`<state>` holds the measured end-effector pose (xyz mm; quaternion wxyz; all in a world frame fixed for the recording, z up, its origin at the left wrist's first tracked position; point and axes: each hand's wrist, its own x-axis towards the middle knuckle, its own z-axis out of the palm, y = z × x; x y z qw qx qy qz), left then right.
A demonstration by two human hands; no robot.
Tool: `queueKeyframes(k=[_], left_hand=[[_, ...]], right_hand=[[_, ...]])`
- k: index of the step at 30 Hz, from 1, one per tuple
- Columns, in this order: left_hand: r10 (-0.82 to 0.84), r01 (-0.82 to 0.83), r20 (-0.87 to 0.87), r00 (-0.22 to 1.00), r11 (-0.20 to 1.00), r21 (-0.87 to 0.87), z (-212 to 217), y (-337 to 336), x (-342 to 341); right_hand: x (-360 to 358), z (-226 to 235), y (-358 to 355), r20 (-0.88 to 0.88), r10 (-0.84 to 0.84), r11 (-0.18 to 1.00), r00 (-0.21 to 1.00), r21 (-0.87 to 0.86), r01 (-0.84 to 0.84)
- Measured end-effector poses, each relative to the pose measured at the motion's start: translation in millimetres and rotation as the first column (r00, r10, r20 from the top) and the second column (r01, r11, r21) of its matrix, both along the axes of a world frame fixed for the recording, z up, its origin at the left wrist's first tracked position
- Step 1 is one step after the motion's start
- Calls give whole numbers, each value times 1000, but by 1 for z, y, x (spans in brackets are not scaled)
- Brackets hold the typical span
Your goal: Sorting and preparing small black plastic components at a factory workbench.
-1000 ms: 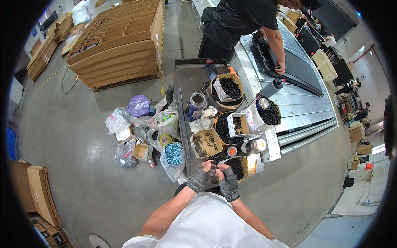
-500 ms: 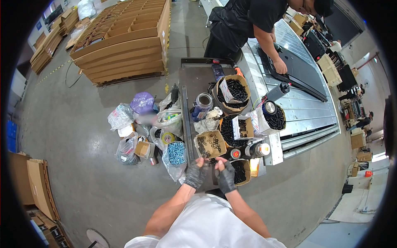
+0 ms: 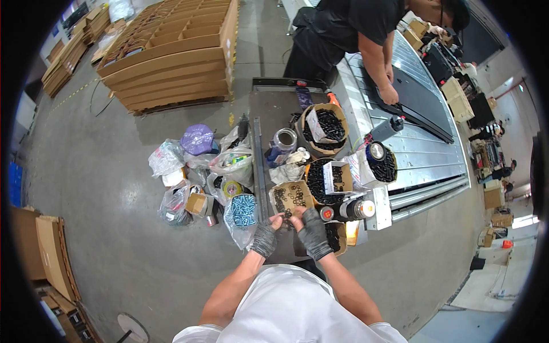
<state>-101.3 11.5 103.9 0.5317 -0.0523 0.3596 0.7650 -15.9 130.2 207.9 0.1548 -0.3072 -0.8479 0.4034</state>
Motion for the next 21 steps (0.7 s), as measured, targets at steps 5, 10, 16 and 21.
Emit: queueKeyframes(k=[5,10,16,21], left_hand=[[-150,149,-212,966,989,-20,18,28,15],[-340,336,-290,895,940,-66,47,30,24],[-483,482,-25,875,875,-46,13,9,71],[-627,627,-17,779,777,54,0,2,94]], right_hand=[[24,-7,-3,-70,-131,991,989,-37,128],[59,4,-8,-103,-176,983,979,42,181],[98,-8,-33,-95,-309,932,946,168,321],[135,-24,-47,10,-452,850,892,-298,434]])
